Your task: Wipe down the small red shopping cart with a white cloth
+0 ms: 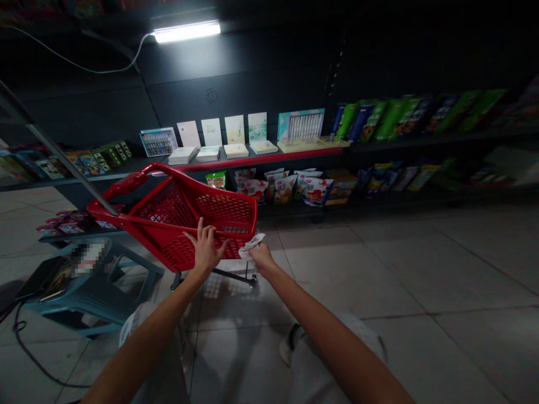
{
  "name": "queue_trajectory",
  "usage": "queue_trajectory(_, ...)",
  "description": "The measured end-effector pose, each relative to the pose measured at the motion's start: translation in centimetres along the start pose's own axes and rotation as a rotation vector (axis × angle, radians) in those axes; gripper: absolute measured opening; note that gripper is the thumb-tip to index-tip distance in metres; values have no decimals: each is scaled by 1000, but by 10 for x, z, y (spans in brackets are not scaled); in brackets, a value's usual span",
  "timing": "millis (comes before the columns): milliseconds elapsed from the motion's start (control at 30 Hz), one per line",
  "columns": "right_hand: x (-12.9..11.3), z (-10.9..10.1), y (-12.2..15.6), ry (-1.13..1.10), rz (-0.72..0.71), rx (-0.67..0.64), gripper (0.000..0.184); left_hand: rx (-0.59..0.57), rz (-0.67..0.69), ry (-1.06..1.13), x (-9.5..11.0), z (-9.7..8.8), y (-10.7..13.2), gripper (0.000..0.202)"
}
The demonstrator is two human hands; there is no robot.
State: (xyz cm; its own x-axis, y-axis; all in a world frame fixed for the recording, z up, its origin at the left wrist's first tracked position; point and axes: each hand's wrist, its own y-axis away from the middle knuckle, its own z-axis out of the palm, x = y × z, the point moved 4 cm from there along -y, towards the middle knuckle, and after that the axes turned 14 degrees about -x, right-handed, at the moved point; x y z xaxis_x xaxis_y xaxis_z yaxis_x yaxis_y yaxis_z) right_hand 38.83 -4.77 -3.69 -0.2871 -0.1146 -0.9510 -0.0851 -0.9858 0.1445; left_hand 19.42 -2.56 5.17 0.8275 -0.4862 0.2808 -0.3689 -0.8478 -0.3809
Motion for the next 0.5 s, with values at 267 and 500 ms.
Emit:
queue_trajectory(267, -20, 1, -7, -119, 68, 23, 33, -35, 5, 3, -1, -3, -1, 32)
queue_trajectory(500, -30, -11, -11, -103, 64, 10, 43, -26, 2, 32, -3, -4, 1, 24)
